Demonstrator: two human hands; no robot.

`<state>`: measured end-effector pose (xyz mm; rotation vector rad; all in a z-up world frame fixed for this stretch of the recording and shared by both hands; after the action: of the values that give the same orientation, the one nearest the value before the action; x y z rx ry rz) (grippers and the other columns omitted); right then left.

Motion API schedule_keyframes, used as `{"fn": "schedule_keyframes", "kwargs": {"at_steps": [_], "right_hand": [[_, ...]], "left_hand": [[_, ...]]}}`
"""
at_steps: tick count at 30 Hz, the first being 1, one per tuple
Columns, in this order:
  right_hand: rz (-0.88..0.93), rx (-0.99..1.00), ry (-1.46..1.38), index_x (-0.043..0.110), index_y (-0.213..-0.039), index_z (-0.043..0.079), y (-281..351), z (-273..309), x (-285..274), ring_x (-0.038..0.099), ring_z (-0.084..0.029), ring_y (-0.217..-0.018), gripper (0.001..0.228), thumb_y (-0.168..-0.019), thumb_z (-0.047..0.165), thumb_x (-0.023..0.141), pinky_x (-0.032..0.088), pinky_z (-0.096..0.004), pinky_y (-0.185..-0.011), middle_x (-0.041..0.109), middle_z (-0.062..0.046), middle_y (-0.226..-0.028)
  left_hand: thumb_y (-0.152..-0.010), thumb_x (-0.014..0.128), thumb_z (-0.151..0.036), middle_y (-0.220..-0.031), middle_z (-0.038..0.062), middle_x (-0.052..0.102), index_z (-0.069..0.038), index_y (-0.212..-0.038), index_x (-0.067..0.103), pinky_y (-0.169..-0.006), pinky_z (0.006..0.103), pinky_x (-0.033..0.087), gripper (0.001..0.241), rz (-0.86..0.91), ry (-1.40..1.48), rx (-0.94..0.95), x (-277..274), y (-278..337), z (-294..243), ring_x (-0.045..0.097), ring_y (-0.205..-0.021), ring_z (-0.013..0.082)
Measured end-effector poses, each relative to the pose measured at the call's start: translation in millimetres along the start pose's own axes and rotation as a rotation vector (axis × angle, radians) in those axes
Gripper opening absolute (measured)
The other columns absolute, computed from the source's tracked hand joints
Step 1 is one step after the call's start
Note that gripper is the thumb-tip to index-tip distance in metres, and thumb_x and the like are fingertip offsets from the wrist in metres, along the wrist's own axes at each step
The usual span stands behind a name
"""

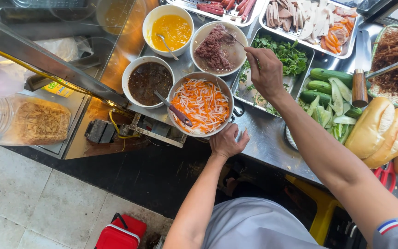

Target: Prepare iced tea and banh mi sandwich at a food stall.

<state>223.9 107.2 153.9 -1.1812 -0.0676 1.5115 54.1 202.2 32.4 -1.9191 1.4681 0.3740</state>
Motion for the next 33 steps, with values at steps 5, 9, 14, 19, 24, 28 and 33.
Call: {"fn": "schedule_keyframes", "kwargs": {"at_steps": [5,9,14,19,24,28,33], "right_hand": [[0.036,0.008,-0.008,0.071,-0.119,0.003,14.7,21.6,-12.8,0.07,-0.027,-0.089,0.013,-0.108,0.008,0.067,0.055,-0.04,-0.079,0.073,-0.015,-0.1],[0.03,-0.041,0.004,0.071,-0.119,0.004,15.0,29.3,-21.6,0.07,-0.026,-0.09,0.013,-0.108,0.007,0.067,0.054,-0.039,-0.08,0.074,-0.014,-0.102],[0.002,-0.035,0.027,0.072,-0.12,0.004,-2.5,-2.3,-13.1,0.069,-0.025,-0.087,0.013,-0.108,0.006,0.067,0.054,-0.038,-0.078,0.073,-0.013,-0.101],[0.032,-0.114,0.087,0.072,-0.12,0.003,-12.8,-16.4,-5.1,0.07,-0.027,-0.091,0.013,-0.109,0.008,0.067,0.055,-0.039,-0.082,0.073,-0.014,-0.101],[0.053,0.053,0.022,0.073,-0.118,0.001,-3.3,-20.5,-1.1,0.072,-0.026,-0.086,0.015,-0.111,0.011,0.065,0.056,-0.038,-0.078,0.074,-0.015,-0.098],[0.046,0.155,-0.065,0.073,-0.117,0.0,1.8,-5.9,-3.9,0.073,-0.022,-0.083,0.017,-0.11,0.011,0.062,0.058,-0.034,-0.073,0.075,-0.014,-0.095],[0.017,-0.04,0.014,0.073,-0.116,0.0,1.1,38.0,-18.9,0.07,-0.024,-0.083,0.012,-0.107,0.007,0.068,0.055,-0.037,-0.074,0.073,-0.014,-0.095]], "left_hand": [[-0.082,0.075,-0.032,-0.06,0.003,0.052,-0.013,-0.062,0.049,-0.052,0.0427,0.044,0.038,0.007,0.007,-0.001,2.5,1.9,0.6,0.055,-0.054,0.0256],[-0.081,0.075,-0.032,-0.06,0.003,0.052,-0.013,-0.062,0.048,-0.051,0.0433,0.043,0.038,0.002,0.007,0.009,1.9,1.0,0.0,0.054,-0.054,0.0262],[-0.081,0.075,-0.032,-0.059,0.003,0.051,-0.013,-0.061,0.048,-0.05,0.0436,0.042,0.039,0.013,-0.007,0.005,3.6,1.2,0.3,0.053,-0.052,0.0265],[-0.081,0.075,-0.032,-0.059,0.003,0.051,-0.013,-0.061,0.049,-0.05,0.0427,0.042,0.038,-0.003,0.001,0.015,0.7,1.6,-0.1,0.054,-0.052,0.0258],[-0.081,0.075,-0.032,-0.059,0.003,0.052,-0.013,-0.061,0.049,-0.051,0.0425,0.043,0.037,0.003,0.01,0.012,2.5,2.2,1.6,0.054,-0.053,0.0257],[-0.08,0.075,-0.032,-0.06,0.004,0.052,-0.013,-0.062,0.049,-0.052,0.0432,0.043,0.037,-0.001,0.009,0.024,0.2,1.4,0.7,0.055,-0.055,0.0269],[-0.079,0.074,-0.031,-0.061,0.004,0.053,-0.012,-0.063,0.05,-0.052,0.0439,0.043,0.035,0.013,0.016,0.025,2.9,2.9,2.7,0.055,-0.055,0.0278]]}}
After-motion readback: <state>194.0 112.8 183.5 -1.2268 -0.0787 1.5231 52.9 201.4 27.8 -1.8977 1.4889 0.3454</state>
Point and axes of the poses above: each hand's wrist, its own y-axis away from the middle knuckle, its own x-axis out of the palm, z = x × y, the point moved 8 cm from there along -y, towards the middle knuckle
